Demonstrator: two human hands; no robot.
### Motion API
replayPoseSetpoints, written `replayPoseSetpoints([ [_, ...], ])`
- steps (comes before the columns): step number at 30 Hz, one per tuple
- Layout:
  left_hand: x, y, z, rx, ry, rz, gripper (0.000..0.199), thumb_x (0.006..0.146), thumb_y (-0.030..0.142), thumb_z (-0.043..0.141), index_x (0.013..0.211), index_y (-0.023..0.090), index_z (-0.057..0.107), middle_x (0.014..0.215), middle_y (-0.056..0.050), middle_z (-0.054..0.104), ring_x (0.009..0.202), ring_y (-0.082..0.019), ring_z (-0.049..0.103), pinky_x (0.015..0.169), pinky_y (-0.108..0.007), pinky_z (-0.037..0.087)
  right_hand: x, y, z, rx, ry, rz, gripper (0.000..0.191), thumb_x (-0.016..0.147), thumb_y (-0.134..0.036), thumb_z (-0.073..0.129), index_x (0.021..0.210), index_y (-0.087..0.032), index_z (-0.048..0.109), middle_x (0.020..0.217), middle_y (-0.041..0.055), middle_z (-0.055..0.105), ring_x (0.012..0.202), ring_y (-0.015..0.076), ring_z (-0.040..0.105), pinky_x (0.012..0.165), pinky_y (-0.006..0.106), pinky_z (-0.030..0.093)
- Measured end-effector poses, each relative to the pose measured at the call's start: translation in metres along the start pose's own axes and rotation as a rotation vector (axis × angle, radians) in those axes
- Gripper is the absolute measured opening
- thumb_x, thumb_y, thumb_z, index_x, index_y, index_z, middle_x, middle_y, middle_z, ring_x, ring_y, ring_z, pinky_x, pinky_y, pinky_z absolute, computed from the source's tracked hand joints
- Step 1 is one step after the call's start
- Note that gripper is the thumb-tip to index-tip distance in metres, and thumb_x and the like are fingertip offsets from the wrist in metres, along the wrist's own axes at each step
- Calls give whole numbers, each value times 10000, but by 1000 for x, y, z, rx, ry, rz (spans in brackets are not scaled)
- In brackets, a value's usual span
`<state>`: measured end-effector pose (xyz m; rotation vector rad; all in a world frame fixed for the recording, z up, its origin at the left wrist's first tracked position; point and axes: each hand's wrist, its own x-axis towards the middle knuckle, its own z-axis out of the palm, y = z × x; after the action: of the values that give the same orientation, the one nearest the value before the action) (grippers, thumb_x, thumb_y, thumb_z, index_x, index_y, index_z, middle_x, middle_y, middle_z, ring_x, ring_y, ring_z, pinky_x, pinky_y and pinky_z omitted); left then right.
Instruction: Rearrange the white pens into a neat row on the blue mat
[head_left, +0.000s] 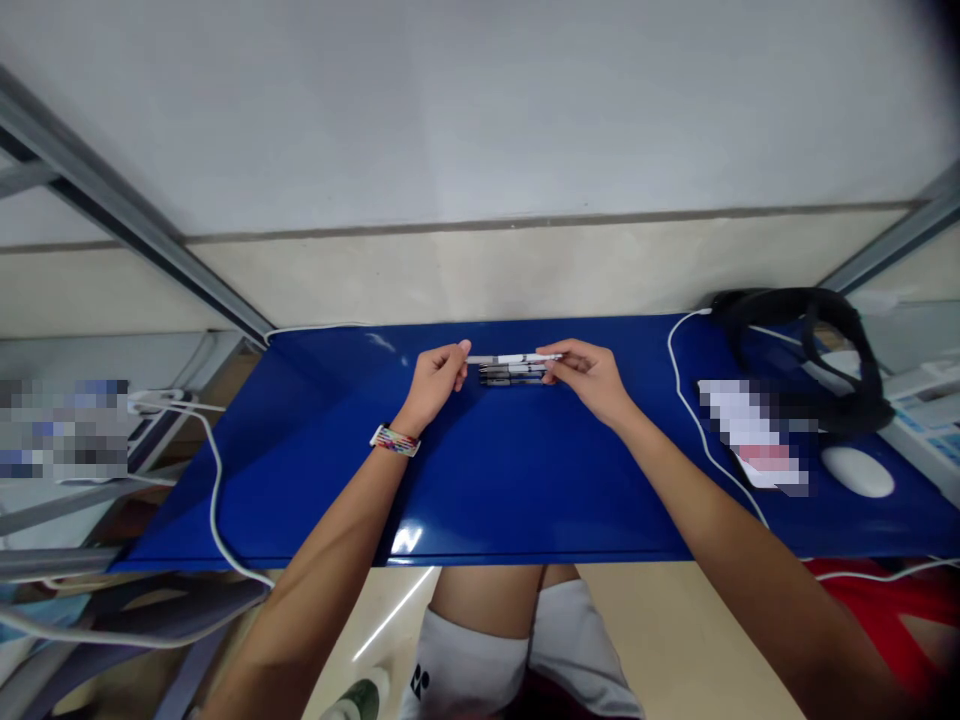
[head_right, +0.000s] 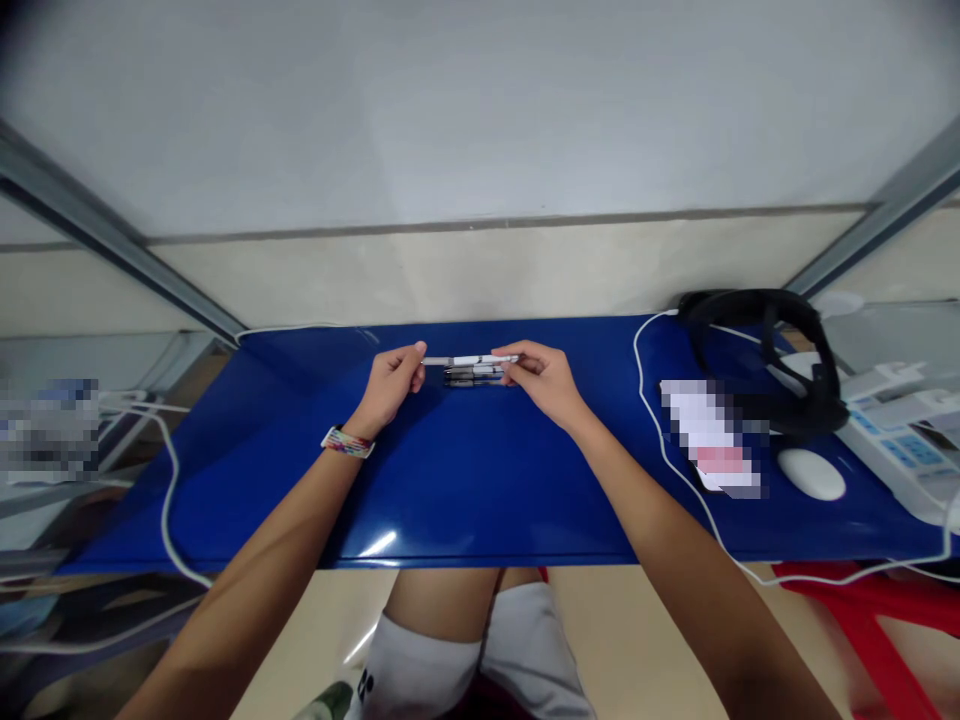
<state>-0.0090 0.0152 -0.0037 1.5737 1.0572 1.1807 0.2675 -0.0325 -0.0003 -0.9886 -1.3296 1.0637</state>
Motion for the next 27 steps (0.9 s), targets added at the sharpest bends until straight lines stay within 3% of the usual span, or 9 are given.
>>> replayPoseSetpoints([
  [6, -3, 3, 2, 54, -5, 31, 787, 1029, 784, 583, 501, 220, 434, 454, 1, 479, 456, -111, 417, 538, -289, 359, -1, 0, 3, -16, -5, 5, 267, 852, -438, 883, 1062, -275, 862, 757, 12, 797, 728, 223, 773, 770, 411, 658],
  [14, -4, 5, 2, 100, -4, 29, 780, 1034, 767, 590, 490, 226, 449, 433, -7, 504, 438, -116, 437, 537, -290, 360, -5, 3, 3, -154, 6, -106, 190, 942, -379, 802, 1078, -264, 868, 807, 23, 792, 740, 213, 777, 716, 376, 618],
  [21, -4, 6, 2, 140, 23, 79, 728, 1042, 741, 595, 540, 215, 560, 491, -23, 588, 494, -135, 516, 586, -283, 412, -3, 6, 4, -113, 3, -49, 199, 932, -381, 815, 1084, -261, 863, 730, 7, 762, 689, 209, 757, 699, 377, 625],
  [27, -3, 2, -1, 202, 18, 43, 763, 1077, 717, 540, 501, 218, 511, 466, -21, 566, 479, -124, 478, 580, -284, 385, -7, 2, 5, -202, 12, -224, 163, 981, -368, 786, 1076, -293, 895, 1105, 59, 817, 702, 165, 751, 679, 371, 621],
])
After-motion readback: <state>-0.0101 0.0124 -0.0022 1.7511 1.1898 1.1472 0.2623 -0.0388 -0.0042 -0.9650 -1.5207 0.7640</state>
